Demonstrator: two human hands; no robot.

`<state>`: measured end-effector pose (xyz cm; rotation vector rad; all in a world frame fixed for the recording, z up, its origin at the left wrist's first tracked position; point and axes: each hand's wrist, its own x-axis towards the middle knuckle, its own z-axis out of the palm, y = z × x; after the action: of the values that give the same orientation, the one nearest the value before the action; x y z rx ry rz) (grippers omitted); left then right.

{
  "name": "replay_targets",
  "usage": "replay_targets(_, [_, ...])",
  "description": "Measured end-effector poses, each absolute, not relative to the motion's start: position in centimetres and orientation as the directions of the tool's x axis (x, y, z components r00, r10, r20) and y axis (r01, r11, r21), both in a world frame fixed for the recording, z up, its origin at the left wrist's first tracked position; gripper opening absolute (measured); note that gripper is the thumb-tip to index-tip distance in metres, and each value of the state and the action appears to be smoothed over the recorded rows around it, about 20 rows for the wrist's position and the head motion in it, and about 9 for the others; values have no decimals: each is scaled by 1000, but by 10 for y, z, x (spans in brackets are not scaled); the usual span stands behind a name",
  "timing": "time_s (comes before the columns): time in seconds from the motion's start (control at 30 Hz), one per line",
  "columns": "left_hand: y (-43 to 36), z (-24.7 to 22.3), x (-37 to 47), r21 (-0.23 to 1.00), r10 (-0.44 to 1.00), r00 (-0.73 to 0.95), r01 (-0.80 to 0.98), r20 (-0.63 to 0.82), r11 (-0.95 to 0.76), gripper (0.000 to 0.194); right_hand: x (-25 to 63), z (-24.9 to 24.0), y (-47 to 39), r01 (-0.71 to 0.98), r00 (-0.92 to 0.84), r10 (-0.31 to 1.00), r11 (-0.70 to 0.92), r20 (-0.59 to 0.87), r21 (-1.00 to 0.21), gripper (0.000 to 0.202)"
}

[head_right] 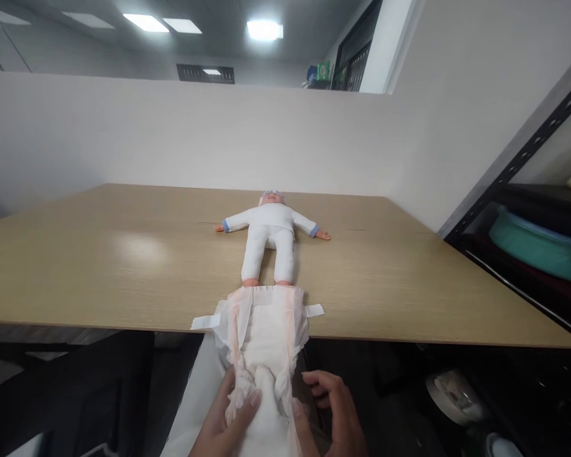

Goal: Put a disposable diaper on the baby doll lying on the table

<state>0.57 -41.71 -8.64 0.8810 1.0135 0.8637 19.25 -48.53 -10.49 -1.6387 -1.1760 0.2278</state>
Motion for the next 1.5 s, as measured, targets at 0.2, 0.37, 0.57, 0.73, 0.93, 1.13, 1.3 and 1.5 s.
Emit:
replay_targets(0.2, [-421, -95, 5, 907, 898, 291, -168, -329, 387, 98, 192, -61, -455, 807, 213, 752, 225, 624, -546, 33])
replay_targets(0.37, [-421, -96, -1, 938, 899, 321, -75, -299, 339, 96, 183, -39, -403, 857, 5, 826, 287, 564, -429, 52])
replay_targets(0.57, [-425, -99, -21, 968, 931, 264, 81, -252, 239, 80, 174, -58, -377, 860, -87, 898, 286, 432, -423, 59])
replay_targets(0.73, [-409, -90, -42, 938, 993, 35, 325, 115, -120, 54, 169, -67, -382, 878, -83, 909, 261, 409, -401, 62])
replay_targets(0.93, [-285, -28, -58, 522, 708, 221, 536, 671, -663, 31, 169, -68, -381, 888, -88, 908, 257, 409, -382, 63])
replay_targets(1.13, [-144, 31, -34, 117, 488, 769, 487, 414, -866, 65, 171, -68, -381, 888, -100, 904, 270, 415, -373, 62])
replay_targets(1.3, [-137, 38, 26, -102, 145, 988, 149, 44, -984, 114, 169, -68, -381, 893, -80, 908, 249, 412, -374, 67])
replay_targets(1.5, [-144, 33, 56, -147, -37, 997, -26, 72, -989, 106, 171, -66, -381, 885, -99, 898, 277, 430, -374, 69])
